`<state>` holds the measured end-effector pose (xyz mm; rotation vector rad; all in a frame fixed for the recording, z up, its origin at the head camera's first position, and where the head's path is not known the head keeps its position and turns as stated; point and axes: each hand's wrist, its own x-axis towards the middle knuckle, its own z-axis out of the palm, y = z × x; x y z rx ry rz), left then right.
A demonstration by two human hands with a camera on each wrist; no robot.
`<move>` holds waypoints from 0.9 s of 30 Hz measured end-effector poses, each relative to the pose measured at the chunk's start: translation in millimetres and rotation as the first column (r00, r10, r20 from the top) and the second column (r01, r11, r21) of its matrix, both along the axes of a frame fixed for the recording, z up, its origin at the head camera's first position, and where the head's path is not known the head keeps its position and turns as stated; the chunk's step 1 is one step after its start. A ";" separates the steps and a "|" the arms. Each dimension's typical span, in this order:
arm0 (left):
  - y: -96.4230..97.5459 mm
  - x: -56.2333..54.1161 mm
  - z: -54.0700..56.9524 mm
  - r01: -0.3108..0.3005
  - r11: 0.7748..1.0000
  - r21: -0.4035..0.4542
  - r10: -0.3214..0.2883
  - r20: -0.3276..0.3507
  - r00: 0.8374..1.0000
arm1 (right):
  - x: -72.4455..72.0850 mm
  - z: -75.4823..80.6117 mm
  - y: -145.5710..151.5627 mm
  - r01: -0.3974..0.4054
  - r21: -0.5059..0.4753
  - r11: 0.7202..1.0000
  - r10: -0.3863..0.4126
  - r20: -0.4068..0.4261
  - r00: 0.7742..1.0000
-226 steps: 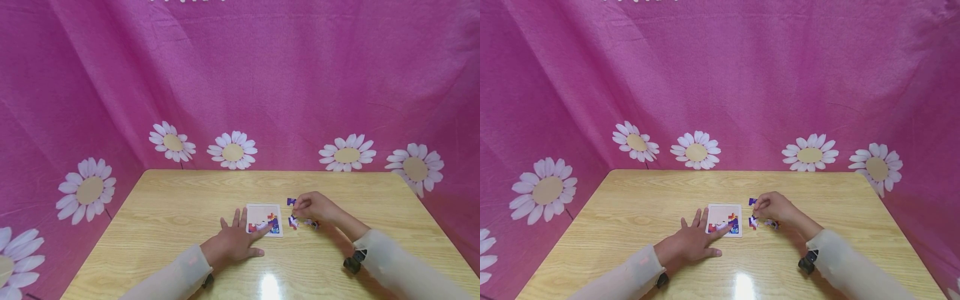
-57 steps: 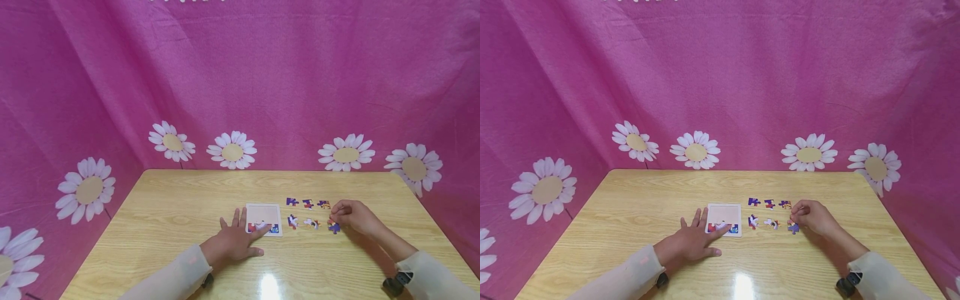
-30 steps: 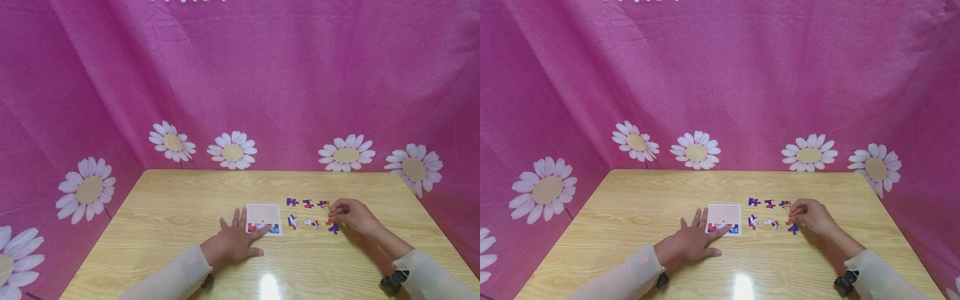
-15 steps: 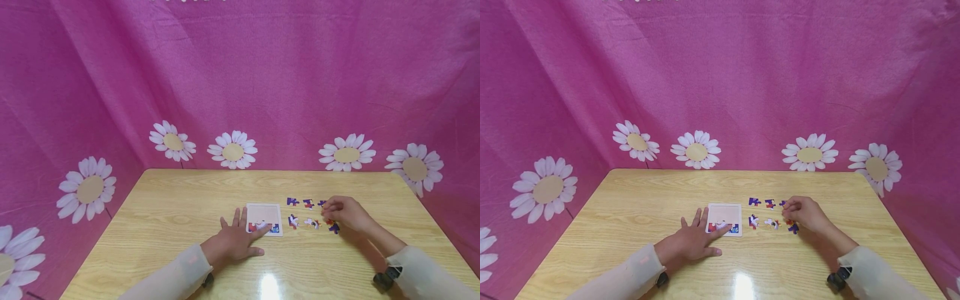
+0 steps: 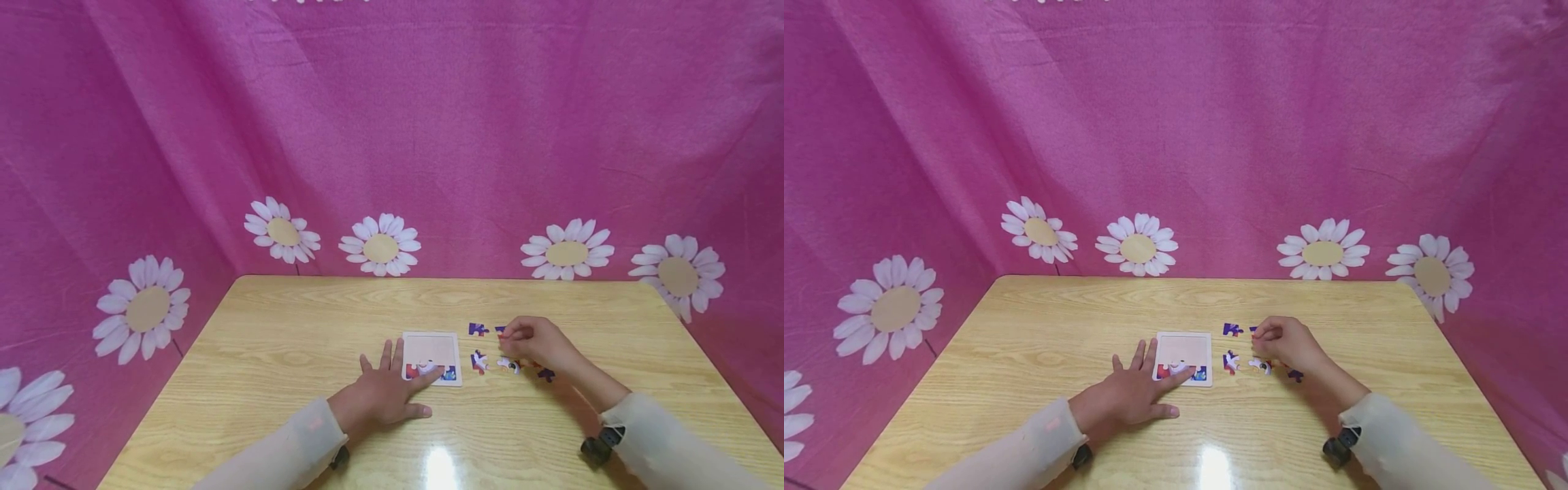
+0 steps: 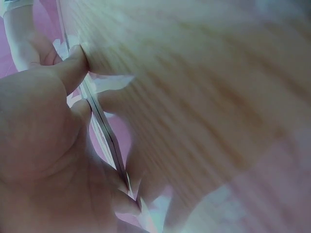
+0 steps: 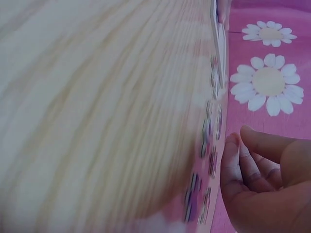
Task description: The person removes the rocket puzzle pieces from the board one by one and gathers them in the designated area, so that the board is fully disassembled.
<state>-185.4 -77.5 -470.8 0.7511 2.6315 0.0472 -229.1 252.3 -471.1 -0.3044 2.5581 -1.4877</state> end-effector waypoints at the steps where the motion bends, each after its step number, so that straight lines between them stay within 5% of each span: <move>1: 0.1 -0.1 0.1 -0.002 1.000 0.000 0.002 0.003 1.000 | -0.5 0.1 -2.7 -0.002 -0.004 1.000 0.002 -0.004 1.000; 27: 0.1 0.9 2.0 0.005 1.000 -0.010 -0.005 -0.013 1.000 | -17.3 -2.2 -80.2 -0.100 -0.078 0.992 0.099 -0.011 0.995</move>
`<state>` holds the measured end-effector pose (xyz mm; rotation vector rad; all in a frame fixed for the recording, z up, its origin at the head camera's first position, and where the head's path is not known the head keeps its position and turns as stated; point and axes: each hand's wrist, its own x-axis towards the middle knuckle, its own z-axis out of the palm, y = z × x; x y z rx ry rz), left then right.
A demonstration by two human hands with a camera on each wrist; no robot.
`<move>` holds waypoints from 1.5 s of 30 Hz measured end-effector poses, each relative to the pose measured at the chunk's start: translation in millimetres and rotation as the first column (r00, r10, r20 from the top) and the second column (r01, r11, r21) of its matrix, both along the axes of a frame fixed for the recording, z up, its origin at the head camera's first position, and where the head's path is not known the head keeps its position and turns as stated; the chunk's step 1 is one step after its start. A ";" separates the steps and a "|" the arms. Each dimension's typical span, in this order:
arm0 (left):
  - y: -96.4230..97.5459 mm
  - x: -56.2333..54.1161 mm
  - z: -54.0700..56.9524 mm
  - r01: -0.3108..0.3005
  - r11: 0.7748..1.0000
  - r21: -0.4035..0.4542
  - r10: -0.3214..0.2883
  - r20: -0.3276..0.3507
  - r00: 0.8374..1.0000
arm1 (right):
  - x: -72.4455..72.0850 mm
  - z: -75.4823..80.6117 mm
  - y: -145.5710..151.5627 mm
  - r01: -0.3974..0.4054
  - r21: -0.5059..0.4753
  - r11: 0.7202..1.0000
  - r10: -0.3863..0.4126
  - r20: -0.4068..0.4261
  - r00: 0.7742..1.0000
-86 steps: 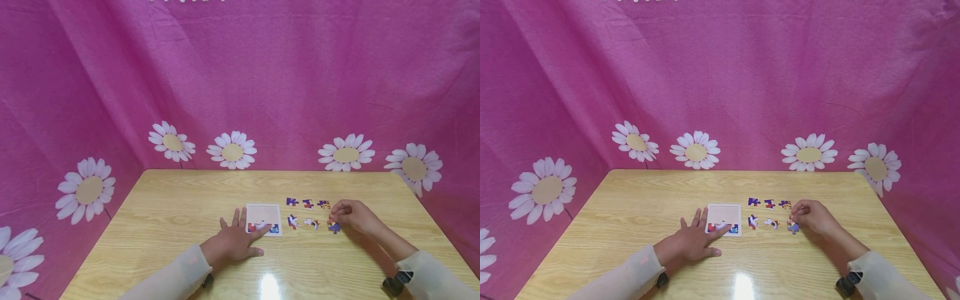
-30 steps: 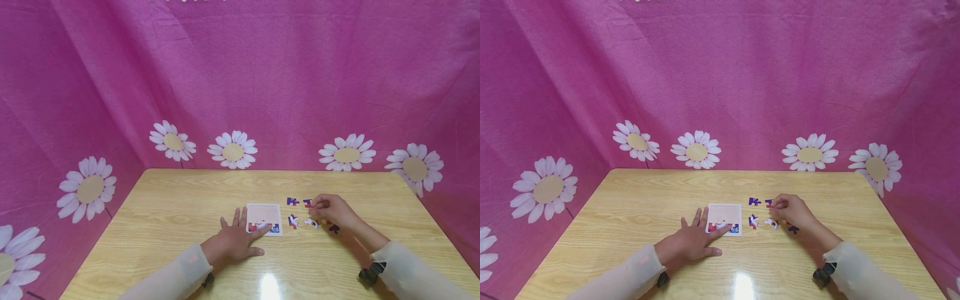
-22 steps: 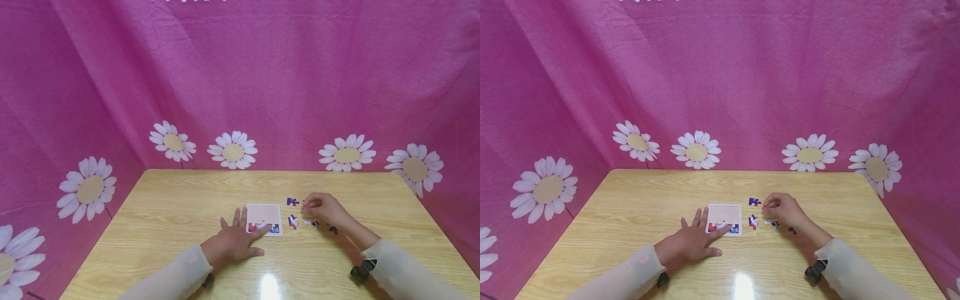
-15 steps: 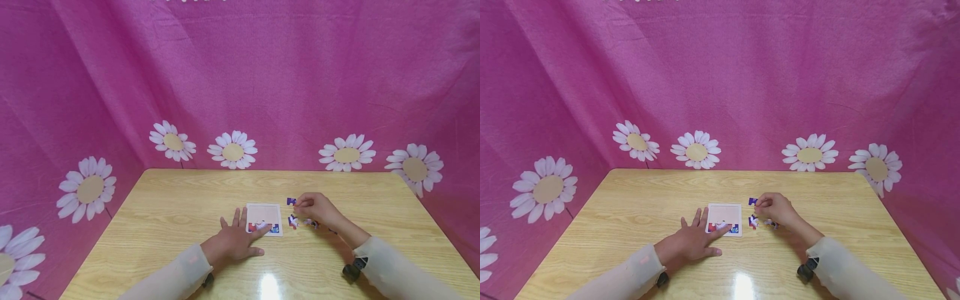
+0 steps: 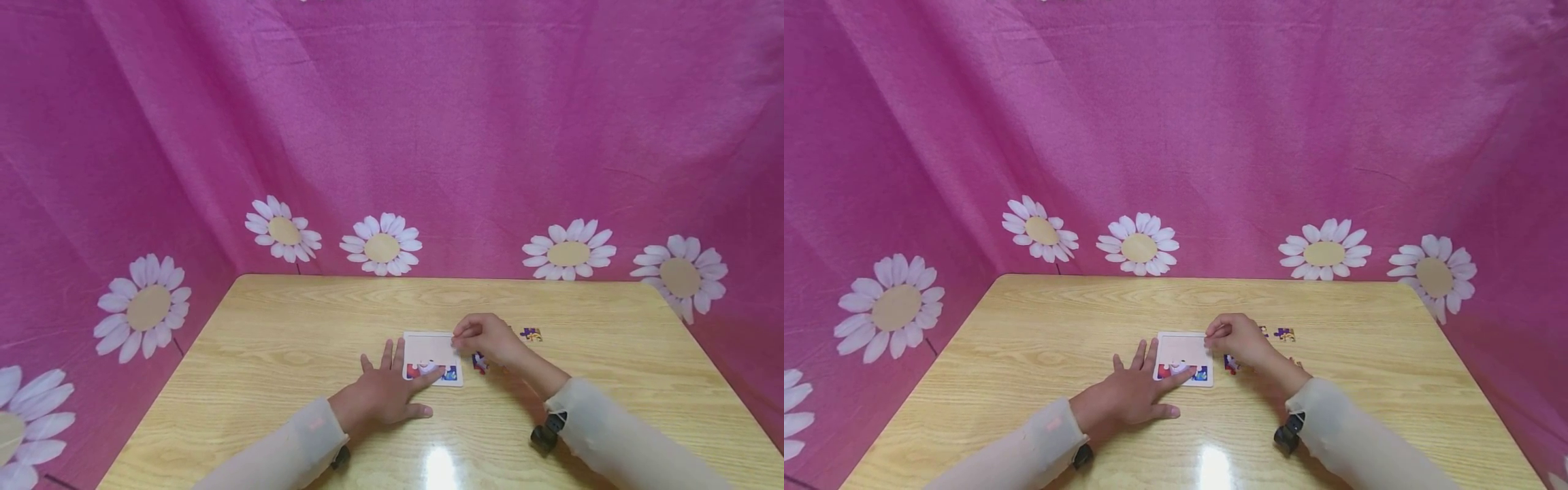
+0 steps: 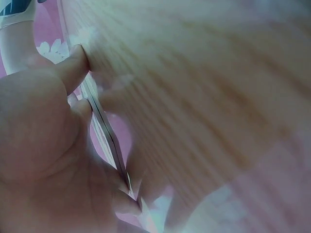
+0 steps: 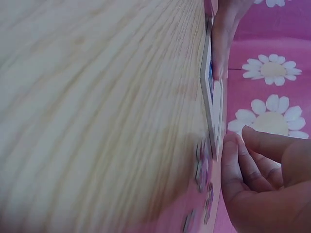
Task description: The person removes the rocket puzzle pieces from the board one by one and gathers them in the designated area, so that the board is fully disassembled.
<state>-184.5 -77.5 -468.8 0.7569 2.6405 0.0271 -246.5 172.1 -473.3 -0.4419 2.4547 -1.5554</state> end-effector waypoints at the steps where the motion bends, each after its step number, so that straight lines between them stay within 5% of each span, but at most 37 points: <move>1: 0.1 0.2 0.4 0.001 1.000 0.000 -0.001 0.000 1.000 | -0.1 0.1 -2.6 -0.005 -0.005 1.000 0.005 0.001 1.000; 15: 0.6 2.5 2.0 0.009 1.000 -0.018 -0.010 -0.025 1.000 | -3.5 -5.2 -43.6 -0.061 0.026 0.998 0.060 0.052 0.997; 26: 1.6 6.0 -2.6 0.006 1.000 -0.027 -0.008 -0.090 0.996 | -5.1 -9.3 -47.5 -0.050 0.028 0.998 0.048 0.092 0.995; 36: 2.9 13.6 -4.4 -0.048 0.999 -0.005 0.048 -0.043 0.998 | -4.3 -7.4 -48.2 -0.045 0.047 0.998 0.039 0.123 0.992; 45: 4.8 15.0 -5.9 -0.041 0.999 -0.033 0.039 -0.038 0.998 | -4.9 3.4 -57.1 -0.180 0.089 0.980 0.168 0.126 0.978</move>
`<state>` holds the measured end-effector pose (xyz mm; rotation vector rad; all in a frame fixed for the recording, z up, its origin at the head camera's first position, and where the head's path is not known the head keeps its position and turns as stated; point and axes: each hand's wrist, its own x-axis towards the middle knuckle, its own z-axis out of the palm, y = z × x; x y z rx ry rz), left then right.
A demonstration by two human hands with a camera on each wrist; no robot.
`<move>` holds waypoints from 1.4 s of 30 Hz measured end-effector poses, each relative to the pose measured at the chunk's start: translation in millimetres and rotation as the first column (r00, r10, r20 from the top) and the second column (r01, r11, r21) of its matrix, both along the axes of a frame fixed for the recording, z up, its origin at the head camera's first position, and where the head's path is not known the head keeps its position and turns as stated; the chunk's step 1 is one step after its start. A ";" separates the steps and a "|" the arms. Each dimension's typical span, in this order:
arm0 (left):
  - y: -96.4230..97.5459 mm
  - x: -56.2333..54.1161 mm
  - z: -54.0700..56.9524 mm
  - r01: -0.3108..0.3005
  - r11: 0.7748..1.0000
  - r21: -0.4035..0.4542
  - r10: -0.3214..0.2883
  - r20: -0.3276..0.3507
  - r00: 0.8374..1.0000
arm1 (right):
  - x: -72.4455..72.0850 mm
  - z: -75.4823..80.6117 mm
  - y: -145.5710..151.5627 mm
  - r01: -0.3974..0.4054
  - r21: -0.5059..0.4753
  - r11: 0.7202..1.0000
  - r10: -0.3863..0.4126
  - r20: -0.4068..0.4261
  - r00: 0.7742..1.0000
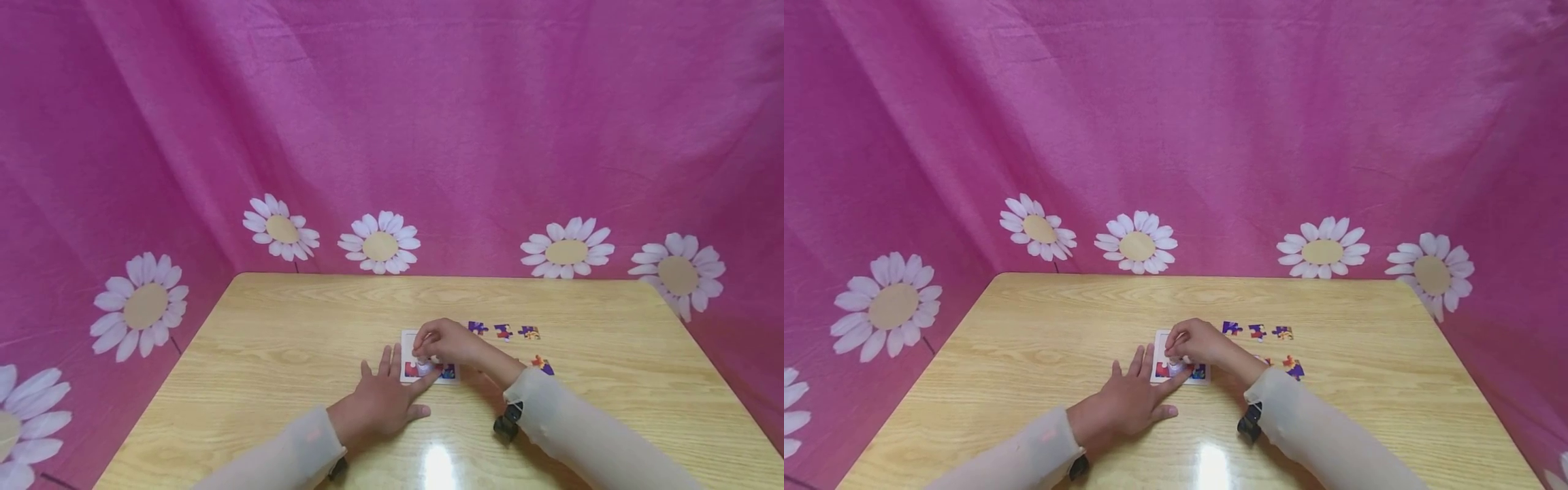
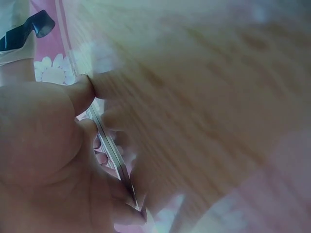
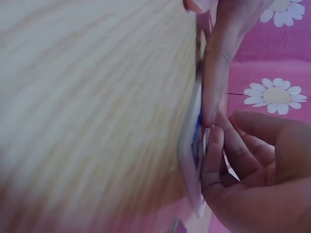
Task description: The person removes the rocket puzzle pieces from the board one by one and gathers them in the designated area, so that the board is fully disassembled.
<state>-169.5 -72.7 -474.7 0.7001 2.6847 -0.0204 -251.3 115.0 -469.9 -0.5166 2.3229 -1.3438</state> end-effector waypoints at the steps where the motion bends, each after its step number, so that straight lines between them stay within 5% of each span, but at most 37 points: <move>1: 0.3 -0.3 -0.1 0.003 1.000 -0.003 -0.003 -0.003 1.000 | -0.5 0.7 -0.9 -0.012 0.002 1.000 0.012 0.015 1.000; 26: 3.7 -0.8 4.5 0.005 0.998 -0.064 -0.004 0.008 1.000 | -11.7 4.8 1.0 -0.131 -0.053 0.990 0.139 0.190 0.972; 42: 4.0 -1.0 6.1 -0.004 0.999 -0.053 0.004 0.014 1.000 | -12.5 8.8 -6.3 -0.118 -0.010 0.993 0.118 0.167 0.979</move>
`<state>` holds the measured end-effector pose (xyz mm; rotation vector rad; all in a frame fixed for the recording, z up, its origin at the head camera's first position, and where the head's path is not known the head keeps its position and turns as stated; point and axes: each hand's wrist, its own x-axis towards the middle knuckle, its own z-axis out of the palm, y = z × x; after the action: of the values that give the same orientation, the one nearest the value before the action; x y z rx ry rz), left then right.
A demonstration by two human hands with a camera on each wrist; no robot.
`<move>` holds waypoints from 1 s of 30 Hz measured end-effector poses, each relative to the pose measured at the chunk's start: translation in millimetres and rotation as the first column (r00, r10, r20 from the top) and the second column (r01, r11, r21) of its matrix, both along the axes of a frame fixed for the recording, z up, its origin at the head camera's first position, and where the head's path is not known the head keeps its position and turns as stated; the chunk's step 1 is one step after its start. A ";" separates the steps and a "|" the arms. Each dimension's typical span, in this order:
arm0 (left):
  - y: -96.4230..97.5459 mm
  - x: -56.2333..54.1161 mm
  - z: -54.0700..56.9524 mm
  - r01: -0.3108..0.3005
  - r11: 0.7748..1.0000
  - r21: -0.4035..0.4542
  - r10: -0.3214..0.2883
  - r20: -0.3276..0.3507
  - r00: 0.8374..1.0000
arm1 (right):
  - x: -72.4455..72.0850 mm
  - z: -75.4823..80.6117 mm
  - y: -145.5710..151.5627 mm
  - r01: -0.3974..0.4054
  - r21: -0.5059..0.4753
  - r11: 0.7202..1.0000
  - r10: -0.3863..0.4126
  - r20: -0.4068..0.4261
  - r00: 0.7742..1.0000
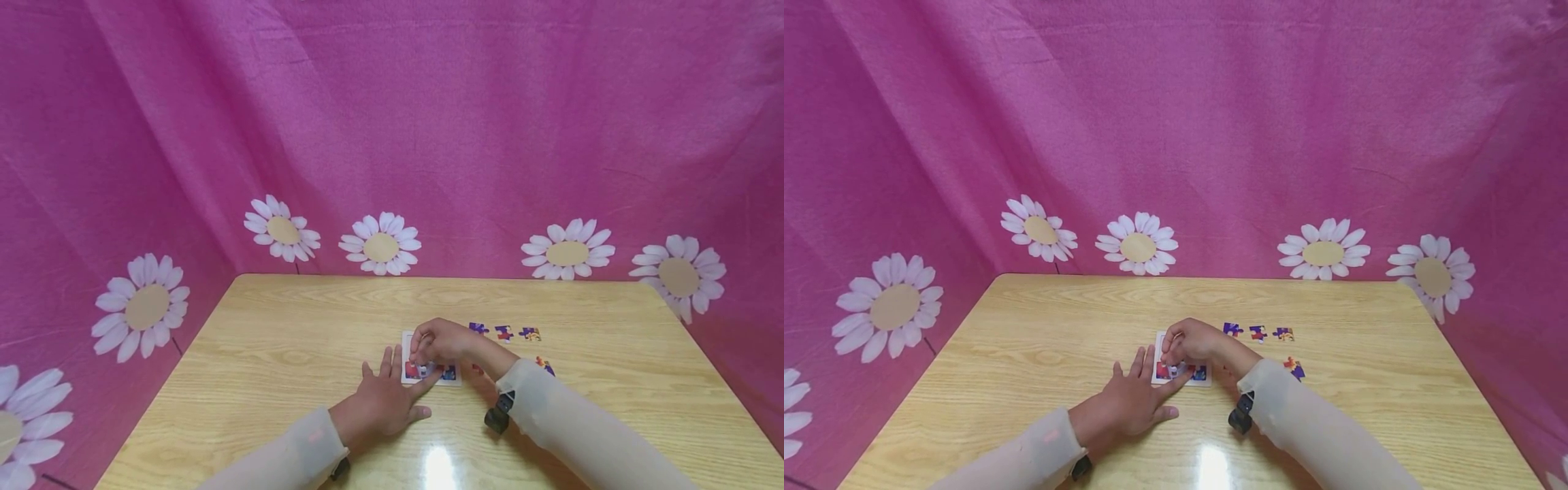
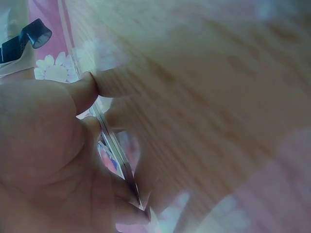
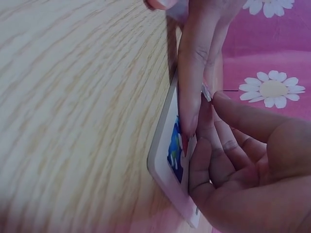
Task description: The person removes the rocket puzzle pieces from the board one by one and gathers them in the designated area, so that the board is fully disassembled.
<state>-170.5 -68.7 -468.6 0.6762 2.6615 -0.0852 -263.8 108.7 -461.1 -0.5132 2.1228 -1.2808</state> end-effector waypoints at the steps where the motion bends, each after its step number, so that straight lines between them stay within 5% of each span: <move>1: -0.1 0.2 0.1 0.001 1.000 0.001 -0.001 -0.001 1.000 | 0.2 -0.1 -0.6 0.010 0.007 1.000 -0.010 -0.001 1.000; 22: 0.6 0.6 -2.0 0.000 1.000 -0.014 0.000 -0.021 1.000 | 2.3 -3.0 10.2 0.156 -0.019 0.988 -0.156 -0.033 0.987; 30: 0.4 0.1 -2.5 -0.004 1.000 -0.012 0.004 -0.021 1.000 | 4.5 -2.8 31.9 0.184 0.009 0.983 -0.181 -0.150 0.972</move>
<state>-170.3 -68.3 -471.2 0.6693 2.6802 -0.1070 -259.4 140.6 -463.8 -0.4226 2.3518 -1.3527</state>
